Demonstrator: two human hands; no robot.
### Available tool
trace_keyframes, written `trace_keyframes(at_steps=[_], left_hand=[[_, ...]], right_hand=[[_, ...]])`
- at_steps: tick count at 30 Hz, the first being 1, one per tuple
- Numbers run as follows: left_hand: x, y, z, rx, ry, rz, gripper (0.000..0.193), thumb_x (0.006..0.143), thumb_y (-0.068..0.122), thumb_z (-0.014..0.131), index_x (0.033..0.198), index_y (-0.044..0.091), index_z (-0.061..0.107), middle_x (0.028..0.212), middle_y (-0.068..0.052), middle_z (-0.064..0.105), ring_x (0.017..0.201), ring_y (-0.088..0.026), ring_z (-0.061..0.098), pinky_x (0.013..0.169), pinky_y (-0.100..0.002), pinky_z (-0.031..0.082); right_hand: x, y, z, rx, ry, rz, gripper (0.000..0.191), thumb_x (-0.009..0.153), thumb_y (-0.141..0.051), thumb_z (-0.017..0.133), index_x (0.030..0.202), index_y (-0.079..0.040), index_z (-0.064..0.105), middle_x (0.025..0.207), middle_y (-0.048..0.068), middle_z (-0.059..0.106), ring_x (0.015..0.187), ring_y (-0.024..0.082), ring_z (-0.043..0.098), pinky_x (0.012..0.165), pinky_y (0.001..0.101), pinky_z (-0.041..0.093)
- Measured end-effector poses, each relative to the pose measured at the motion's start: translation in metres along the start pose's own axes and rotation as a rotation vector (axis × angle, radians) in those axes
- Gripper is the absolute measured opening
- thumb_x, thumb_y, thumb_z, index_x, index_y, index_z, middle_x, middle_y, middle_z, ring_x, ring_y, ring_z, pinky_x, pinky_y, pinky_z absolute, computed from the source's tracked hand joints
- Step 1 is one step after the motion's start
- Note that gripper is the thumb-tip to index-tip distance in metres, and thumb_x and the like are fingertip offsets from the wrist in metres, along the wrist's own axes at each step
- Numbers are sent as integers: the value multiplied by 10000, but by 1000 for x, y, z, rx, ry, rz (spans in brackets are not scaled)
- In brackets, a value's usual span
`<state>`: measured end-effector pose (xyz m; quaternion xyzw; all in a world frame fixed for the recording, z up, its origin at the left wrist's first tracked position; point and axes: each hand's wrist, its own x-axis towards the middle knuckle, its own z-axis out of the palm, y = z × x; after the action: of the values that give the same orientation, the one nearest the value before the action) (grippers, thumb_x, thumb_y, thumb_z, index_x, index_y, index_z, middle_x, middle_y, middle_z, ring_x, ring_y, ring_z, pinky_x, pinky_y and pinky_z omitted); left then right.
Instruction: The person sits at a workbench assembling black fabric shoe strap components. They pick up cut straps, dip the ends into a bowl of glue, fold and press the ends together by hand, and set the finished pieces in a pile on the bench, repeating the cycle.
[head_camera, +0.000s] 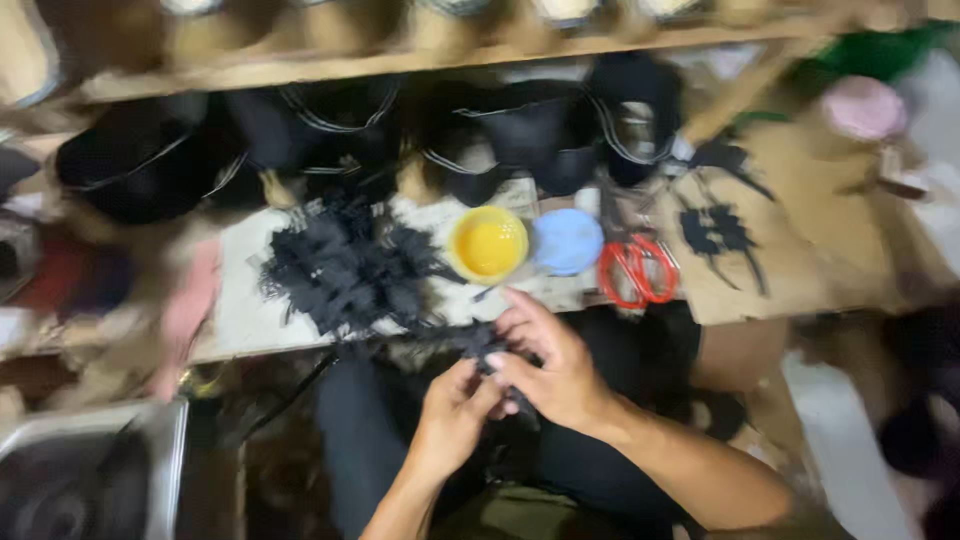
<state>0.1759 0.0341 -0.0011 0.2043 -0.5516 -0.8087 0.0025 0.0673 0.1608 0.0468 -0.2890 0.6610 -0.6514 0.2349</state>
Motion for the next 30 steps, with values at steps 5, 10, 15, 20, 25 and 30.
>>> trace_keyframes(at_steps=[5, 10, 15, 20, 25, 30], left_hand=[[-6, -14, -1, 58, -38, -63, 290, 932, 187, 692, 1154, 2, 703, 896, -77, 756, 760, -133, 703, 669, -266, 552], [-13, -32, -39, 46, 80, -75, 323, 911, 193, 685, 1167, -2, 706, 937, -123, 761, 793, -204, 752, 704, -322, 593], [-12, -42, -56, 13, 181, -126, 317, 935, 193, 655, 1165, -19, 706, 958, -148, 766, 820, -230, 750, 733, -344, 585], [-7, -35, -50, 68, 95, -85, 308, 931, 166, 662, 1172, -20, 708, 987, -135, 779, 845, -211, 736, 759, -338, 584], [-13, -17, -65, 100, 89, -8, 325, 946, 228, 596, 1173, 24, 707, 909, -87, 761, 807, -174, 720, 738, -301, 570], [-14, 4, -101, 360, 422, -16, 492, 1048, 387, 508, 815, -7, 690, 590, -73, 580, 537, -148, 501, 510, -308, 374]], right_hand=[[-12, -2, -73, -163, 167, -60, 707, 886, 48, 737, 1528, -18, 448, 1084, 95, 667, 951, 126, 650, 847, 280, 556], [-3, -8, -219, -411, 604, -142, 656, 890, 86, 729, 1488, 17, 469, 1169, 105, 696, 1029, 136, 667, 948, 276, 554], [-7, -7, -309, -636, 771, 26, 728, 888, 73, 745, 1546, 46, 435, 1179, 153, 699, 1034, 170, 673, 906, 283, 539], [10, -4, -322, -411, 807, 251, 738, 857, 48, 735, 1523, 10, 420, 1140, 120, 706, 976, 163, 677, 811, 310, 557], [22, -3, -321, 198, 765, -39, 551, 986, -80, 721, 1479, 61, 521, 1062, 162, 679, 978, 254, 719, 799, 304, 530], [11, 6, -303, -749, 599, -127, 465, 1072, -54, 687, 1492, 47, 517, 1249, 140, 678, 1109, 195, 664, 966, 334, 535]])
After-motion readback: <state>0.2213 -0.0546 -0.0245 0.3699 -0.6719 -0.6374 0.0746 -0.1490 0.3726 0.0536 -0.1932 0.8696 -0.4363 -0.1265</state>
